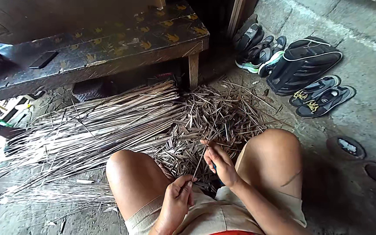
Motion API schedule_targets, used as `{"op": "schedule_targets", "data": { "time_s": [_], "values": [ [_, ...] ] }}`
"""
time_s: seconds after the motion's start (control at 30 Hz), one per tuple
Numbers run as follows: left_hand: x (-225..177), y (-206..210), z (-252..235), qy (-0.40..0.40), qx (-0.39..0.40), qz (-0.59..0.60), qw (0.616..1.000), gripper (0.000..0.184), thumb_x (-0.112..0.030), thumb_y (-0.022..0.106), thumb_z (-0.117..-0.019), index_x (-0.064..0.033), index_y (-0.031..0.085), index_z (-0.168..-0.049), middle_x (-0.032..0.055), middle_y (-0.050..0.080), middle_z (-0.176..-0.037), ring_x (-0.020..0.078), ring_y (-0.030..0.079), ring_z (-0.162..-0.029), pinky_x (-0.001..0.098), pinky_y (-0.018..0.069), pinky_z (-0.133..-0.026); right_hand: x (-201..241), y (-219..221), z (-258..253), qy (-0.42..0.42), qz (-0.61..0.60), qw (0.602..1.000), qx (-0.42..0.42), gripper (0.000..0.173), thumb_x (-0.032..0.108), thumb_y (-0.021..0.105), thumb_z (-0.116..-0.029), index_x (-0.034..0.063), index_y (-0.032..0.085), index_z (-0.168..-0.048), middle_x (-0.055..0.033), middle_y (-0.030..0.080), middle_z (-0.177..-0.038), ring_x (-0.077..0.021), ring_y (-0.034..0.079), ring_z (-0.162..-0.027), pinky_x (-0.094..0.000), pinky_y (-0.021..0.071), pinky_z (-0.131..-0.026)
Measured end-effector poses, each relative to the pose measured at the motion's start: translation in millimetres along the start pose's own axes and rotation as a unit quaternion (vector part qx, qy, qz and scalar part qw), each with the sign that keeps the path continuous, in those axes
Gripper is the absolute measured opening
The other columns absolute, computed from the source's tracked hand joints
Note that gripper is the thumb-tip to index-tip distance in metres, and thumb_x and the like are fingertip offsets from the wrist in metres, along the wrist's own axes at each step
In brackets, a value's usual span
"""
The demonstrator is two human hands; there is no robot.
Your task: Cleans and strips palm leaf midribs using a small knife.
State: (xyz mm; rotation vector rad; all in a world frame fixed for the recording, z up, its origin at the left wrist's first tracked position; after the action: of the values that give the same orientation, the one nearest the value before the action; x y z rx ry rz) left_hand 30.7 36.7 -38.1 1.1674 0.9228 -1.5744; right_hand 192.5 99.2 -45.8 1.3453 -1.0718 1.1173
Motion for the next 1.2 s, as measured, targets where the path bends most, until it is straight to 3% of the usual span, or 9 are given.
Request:
{"op": "schedule_targets", "data": {
  "time_s": [0.3, 0.5, 0.8, 0.93, 1.2],
  "values": [
    [3, 6, 5, -0.013, 0.031, 0.068, 0.997, 0.033, -0.002, 0.040, -0.1035, -0.0017, 0.067, -0.122, -0.0085, 0.054, -0.059, -0.0021, 0.043, -0.045, 0.0142, 0.0347, -0.041, 2, -3, 2, -0.060, 0.050, 0.995, -0.057, 0.037, 0.013, 0.040, -0.1052, -0.0077, 0.056, -0.132, 0.0097, 0.050, -0.072, 0.0027, 0.045, -0.058, -0.0150, 0.0398, -0.053],
    [-4, 4, 10, 0.025, 0.021, 0.037, 0.999, 0.033, 0.000, 0.042, -0.1029, 0.0004, 0.067, -0.124, -0.0085, 0.056, -0.061, -0.0022, 0.046, -0.047, 0.0143, 0.0390, -0.044, 5, -4, 1, -0.072, 0.078, 0.991, -0.084, 0.035, 0.013, 0.042, -0.1053, -0.0094, 0.058, -0.127, 0.0079, 0.052, -0.073, 0.0027, 0.046, -0.059, -0.0150, 0.0409, -0.053],
    [5, 11, 32, 0.001, 0.052, 0.024, 0.998, 0.032, 0.002, 0.043, -0.1024, 0.0018, 0.067, -0.123, -0.0075, 0.056, -0.062, -0.0009, 0.047, -0.048, 0.0169, 0.0415, -0.045, 12, -43, -25, -0.006, -0.023, 0.987, -0.160, 0.041, 0.015, 0.028, -0.1096, -0.0035, 0.050, -0.139, 0.0085, 0.048, -0.067, -0.0018, 0.042, -0.048, -0.0178, 0.0389, -0.044],
    [6, 7, 35, -0.001, 0.062, 0.022, 0.998, 0.033, 0.001, 0.043, -0.1028, 0.0006, 0.067, -0.124, -0.0076, 0.056, -0.063, -0.0009, 0.047, -0.048, 0.0168, 0.0414, -0.045, 9, -36, -26, -0.005, -0.053, 0.989, -0.135, 0.041, 0.015, 0.028, -0.1100, -0.0023, 0.052, -0.138, 0.0077, 0.048, -0.066, -0.0026, 0.042, -0.047, -0.0179, 0.0389, -0.043],
    [11, -11, 46, -0.004, 0.123, 0.065, 0.990, 0.030, -0.006, 0.043, -0.1058, -0.0046, 0.068, -0.123, -0.0086, 0.053, -0.061, -0.0030, 0.042, -0.046, 0.0144, 0.0363, -0.043, 9, -58, -36, -0.022, -0.009, 0.980, -0.199, 0.038, 0.018, 0.029, -0.1105, -0.0012, 0.054, -0.132, 0.0085, 0.051, -0.066, -0.0020, 0.045, -0.046, -0.0179, 0.0414, -0.043]
  ]
}}
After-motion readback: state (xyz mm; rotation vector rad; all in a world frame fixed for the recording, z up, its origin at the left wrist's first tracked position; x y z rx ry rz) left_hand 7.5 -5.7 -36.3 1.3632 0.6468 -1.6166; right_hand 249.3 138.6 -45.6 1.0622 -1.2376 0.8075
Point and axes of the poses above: each hand's wrist, its own z-axis away from the middle knuckle, its own y-axis out of the palm, x = y × z, the point moved 10 cm from there along -z, towards the middle knuckle
